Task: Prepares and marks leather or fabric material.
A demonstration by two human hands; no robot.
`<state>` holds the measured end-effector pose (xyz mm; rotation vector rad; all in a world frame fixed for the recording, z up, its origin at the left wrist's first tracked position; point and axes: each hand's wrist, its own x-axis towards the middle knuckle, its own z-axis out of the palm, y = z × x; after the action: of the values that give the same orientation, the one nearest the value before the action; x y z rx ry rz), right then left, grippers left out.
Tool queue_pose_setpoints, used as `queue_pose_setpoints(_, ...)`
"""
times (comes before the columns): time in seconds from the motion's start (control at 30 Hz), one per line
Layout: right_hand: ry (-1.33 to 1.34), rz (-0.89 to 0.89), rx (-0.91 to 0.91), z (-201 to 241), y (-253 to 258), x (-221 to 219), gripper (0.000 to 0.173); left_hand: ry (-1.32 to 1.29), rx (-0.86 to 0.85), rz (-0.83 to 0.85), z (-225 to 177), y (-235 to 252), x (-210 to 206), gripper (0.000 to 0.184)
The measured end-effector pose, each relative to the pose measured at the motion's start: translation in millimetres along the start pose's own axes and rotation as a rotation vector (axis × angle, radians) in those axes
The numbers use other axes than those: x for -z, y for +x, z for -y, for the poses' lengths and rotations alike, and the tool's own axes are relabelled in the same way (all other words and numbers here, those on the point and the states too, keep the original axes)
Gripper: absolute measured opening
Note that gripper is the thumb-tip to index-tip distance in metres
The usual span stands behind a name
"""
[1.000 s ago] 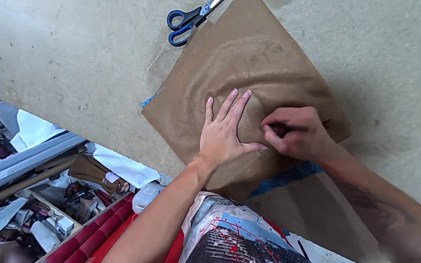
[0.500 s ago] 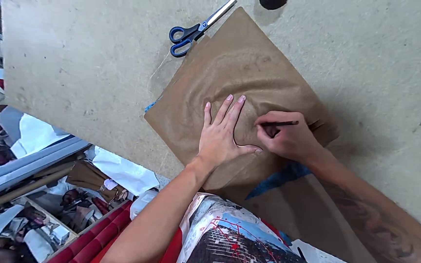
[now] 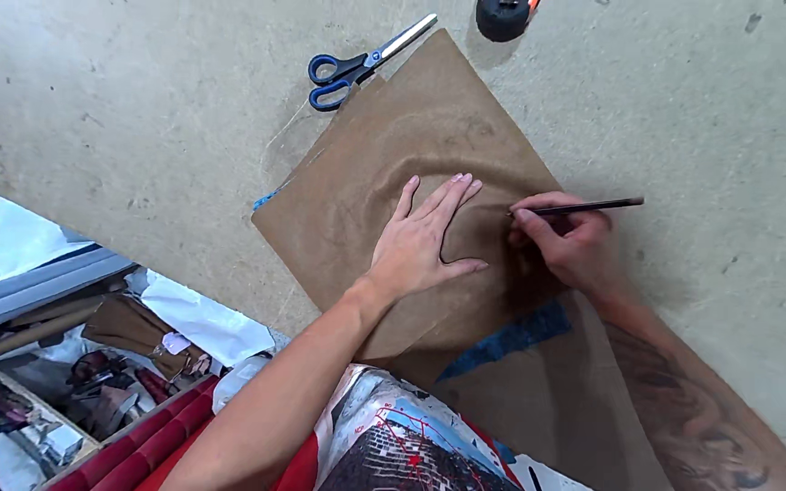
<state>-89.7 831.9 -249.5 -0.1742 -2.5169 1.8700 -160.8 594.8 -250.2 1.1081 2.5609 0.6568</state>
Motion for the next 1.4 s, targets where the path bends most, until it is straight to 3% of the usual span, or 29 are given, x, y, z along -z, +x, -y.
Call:
queue_pose_setpoints(0.17, -0.133, 0.124, 0.271, 23, 21, -6, 0.015, 0.005, 0.036, 0.026, -2, 5, -1, 0.109)
queue_pose_setpoints(0.27, -0.153, 0.221, 0.361, 12, 36, -21, 0.012, 0.029, 0.039, 0.031, -2, 6, 1, 0.112)
queue_pose_setpoints(0.5, -0.127, 0.204, 0.362, 3, 51, -35, 0.015, 0.022, 0.053, -0.026, 0, 5, -5, 0.122)
queue_pose_setpoints(0.73, -0.160, 0.260, 0.262, -3, 16, -8, 0.011, 0.037, 0.061, -0.010, 1, 7, -6, 0.115)
queue_pose_setpoints(0.9, -0.116, 0.160, 0.284, 7, 31, -15, 0.014, 0.033, 0.047, -0.032, 1, 7, -8, 0.117)
queue_pose_setpoints(1.0, -0.155, 0.151, 0.345, 7, 40, -35, 0.013, 0.033, 0.041, -0.026, 1, 6, -7, 0.118)
queue_pose_setpoints(1.1, -0.255, 0.090, 0.360, 1, 48, -27, 0.015, 0.048, 0.049, -0.024, 1, 7, -7, 0.119)
queue_pose_setpoints(1.2, -0.251, 0.058, 0.309, 6, 43, -16, 0.016, 0.037, 0.057, -0.020, 0, 7, -6, 0.120)
queue_pose_setpoints(1.3, -0.160, 0.144, 0.271, 12, 24, -27, 0.013, 0.036, 0.062, 0.007, 1, 7, -7, 0.118)
queue_pose_setpoints(1.4, -0.263, 0.086, 0.307, 1, 22, -26, 0.014, 0.046, 0.052, -0.011, 2, 8, -8, 0.118)
